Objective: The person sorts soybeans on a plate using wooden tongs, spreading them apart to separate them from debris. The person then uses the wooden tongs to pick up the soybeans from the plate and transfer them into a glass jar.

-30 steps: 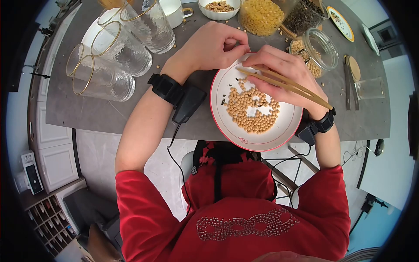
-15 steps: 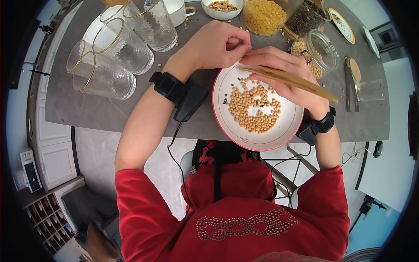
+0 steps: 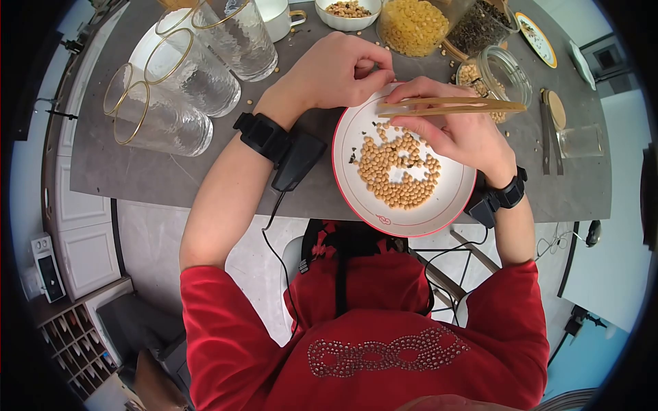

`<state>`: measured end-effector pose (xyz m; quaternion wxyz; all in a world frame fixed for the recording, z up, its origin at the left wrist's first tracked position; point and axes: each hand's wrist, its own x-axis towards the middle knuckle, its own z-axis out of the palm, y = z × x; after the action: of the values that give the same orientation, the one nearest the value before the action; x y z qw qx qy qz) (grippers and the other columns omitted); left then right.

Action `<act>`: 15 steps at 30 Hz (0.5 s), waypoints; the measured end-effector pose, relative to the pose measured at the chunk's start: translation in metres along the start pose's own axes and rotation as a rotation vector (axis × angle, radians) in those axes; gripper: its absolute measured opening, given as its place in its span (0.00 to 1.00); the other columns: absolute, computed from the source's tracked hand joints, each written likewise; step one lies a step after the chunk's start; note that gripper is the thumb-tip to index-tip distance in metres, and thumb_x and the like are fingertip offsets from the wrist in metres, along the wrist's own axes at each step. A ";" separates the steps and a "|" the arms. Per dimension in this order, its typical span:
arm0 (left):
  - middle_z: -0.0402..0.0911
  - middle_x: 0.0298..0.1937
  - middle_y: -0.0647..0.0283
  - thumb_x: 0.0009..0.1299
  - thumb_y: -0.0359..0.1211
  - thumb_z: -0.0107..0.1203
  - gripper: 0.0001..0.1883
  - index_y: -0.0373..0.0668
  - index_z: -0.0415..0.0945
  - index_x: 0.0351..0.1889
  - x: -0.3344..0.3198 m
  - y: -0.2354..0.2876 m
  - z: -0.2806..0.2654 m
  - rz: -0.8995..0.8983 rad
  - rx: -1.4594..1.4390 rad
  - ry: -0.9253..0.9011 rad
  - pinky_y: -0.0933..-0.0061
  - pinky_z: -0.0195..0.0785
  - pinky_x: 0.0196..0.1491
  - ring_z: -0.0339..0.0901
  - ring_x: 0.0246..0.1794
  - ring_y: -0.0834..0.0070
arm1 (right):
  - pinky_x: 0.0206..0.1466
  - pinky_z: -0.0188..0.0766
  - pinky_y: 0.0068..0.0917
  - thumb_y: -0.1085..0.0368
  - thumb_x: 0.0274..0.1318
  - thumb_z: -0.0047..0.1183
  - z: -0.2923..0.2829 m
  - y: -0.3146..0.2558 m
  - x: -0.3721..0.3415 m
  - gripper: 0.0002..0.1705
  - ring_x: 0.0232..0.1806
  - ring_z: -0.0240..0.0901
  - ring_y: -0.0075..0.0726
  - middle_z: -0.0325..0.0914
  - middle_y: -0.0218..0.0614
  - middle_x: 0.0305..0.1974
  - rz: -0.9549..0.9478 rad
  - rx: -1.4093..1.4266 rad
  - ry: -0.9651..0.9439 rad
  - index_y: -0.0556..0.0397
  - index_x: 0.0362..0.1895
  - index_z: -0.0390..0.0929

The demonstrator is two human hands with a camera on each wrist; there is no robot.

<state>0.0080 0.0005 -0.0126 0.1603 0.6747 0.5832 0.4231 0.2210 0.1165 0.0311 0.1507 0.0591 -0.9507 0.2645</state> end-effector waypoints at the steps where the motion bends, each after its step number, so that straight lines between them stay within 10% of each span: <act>1: 0.64 0.16 0.73 0.72 0.28 0.59 0.06 0.37 0.81 0.33 0.000 0.000 0.001 -0.014 -0.014 0.002 0.77 0.48 0.23 0.55 0.18 0.88 | 0.46 0.80 0.32 0.67 0.62 0.65 0.000 0.000 0.000 0.13 0.42 0.86 0.40 0.86 0.36 0.46 0.003 0.011 -0.006 0.56 0.49 0.84; 15: 0.65 0.16 0.74 0.72 0.29 0.60 0.06 0.37 0.81 0.33 0.000 0.001 0.000 0.007 -0.031 0.015 0.77 0.48 0.23 0.55 0.18 0.88 | 0.39 0.75 0.38 0.59 0.60 0.66 0.003 0.003 -0.001 0.11 0.36 0.80 0.46 0.83 0.31 0.40 -0.036 0.013 0.012 0.50 0.42 0.83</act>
<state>0.0090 0.0006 -0.0120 0.1648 0.6711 0.5752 0.4377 0.2209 0.1182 0.0268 0.1609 0.0754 -0.9468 0.2682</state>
